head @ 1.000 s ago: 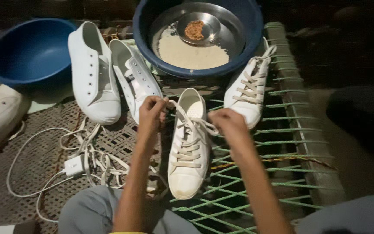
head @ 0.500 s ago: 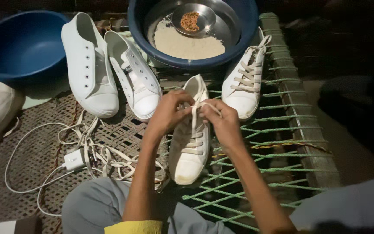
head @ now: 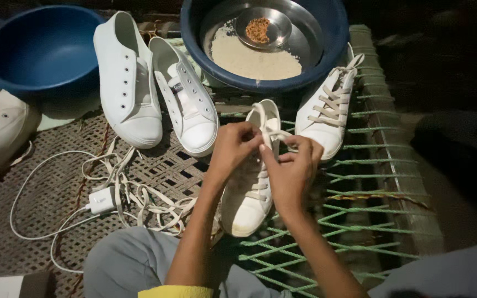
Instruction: The person removes laces from a white shoe, then threads and ties the laces on another white shoe. The person repeats the lacing process on a second shoe, finishing with a tied bow.
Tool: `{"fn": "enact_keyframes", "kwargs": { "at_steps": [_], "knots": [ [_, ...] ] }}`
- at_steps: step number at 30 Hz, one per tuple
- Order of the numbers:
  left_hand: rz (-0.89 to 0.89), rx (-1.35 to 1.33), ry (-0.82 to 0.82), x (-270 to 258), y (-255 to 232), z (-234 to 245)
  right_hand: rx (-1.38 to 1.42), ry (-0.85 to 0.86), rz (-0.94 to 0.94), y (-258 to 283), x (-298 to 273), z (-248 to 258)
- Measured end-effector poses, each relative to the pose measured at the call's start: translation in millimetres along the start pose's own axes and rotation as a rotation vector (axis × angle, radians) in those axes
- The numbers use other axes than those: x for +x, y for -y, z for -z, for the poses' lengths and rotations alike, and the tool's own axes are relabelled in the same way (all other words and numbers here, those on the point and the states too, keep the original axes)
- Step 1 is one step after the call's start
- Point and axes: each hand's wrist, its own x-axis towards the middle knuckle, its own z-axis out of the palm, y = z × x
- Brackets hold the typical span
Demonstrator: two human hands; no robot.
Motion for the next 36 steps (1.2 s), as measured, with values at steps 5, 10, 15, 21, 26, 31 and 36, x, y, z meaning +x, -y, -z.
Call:
{"fn": "enact_keyframes", "kwargs": {
  "at_steps": [5,10,15,21,26,31,36],
  "knots": [
    [-0.033,-0.112,0.122,-1,-1,7,-0.310,-0.026,0.328,4,17,5],
    [0.033,-0.326,0.211,-1,1,10,-0.231,0.109,0.285,5,16,3],
    [0.209,-0.454,0.206,-3,-3,8,-0.200,0.157,0.350,5,11,-2],
    [0.153,-0.293,0.287,-3,-10,13,-0.264,0.225,0.407,2,36,17],
    [0.115,-0.100,0.240,-2,-11,10,-0.294,0.182,0.374,11,45,35],
    [0.148,-0.049,0.131,-3,-7,6,-0.118,-0.061,0.477,10,64,65],
    [0.105,-0.139,0.095,-4,1,1,0.150,-0.282,0.119,-13,83,97]
  ]
}}
